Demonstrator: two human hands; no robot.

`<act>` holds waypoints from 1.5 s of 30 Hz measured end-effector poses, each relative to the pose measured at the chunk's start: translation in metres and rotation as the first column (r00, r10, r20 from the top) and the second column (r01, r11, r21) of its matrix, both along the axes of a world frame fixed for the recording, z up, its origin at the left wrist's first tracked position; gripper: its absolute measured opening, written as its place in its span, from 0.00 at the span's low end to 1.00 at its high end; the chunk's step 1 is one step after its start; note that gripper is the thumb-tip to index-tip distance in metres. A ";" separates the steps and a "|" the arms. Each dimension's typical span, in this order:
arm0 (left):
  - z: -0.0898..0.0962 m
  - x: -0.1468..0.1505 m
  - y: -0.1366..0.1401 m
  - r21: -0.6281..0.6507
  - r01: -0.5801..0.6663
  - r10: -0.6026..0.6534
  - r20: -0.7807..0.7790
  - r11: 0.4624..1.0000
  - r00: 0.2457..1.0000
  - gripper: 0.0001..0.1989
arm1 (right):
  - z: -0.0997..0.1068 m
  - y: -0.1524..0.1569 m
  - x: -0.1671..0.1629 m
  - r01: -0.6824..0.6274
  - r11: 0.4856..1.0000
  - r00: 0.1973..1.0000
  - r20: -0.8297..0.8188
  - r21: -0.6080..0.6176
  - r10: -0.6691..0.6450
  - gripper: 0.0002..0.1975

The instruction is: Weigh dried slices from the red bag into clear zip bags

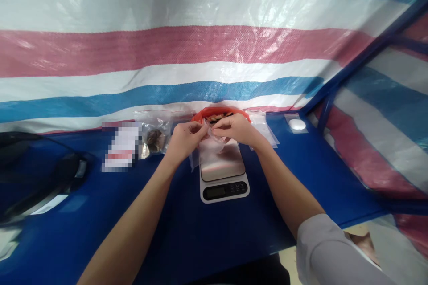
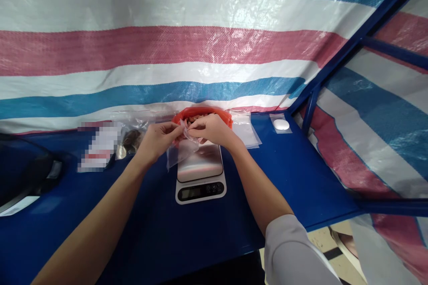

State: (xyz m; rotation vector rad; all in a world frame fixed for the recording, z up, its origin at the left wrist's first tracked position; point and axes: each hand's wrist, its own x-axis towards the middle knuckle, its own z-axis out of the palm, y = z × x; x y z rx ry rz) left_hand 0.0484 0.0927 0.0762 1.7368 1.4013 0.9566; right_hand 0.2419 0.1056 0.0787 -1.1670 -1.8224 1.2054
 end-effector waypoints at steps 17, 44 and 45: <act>0.000 -0.011 0.000 0.342 0.051 0.033 -0.235 0.938 0.971 0.19 | 0.009 0.001 0.012 0.106 0.989 0.986 0.122 0.104 -0.118 0.10; -0.032 0.016 -0.005 0.408 0.060 0.037 -0.226 0.911 0.973 0.32 | 0.014 0.003 0.030 0.079 0.968 0.978 0.169 0.238 -0.122 0.10; -0.032 0.017 -0.005 0.385 0.061 0.030 -0.228 0.921 0.973 0.34 | 0.016 0.001 0.031 0.096 0.957 0.976 0.161 0.275 -0.145 0.10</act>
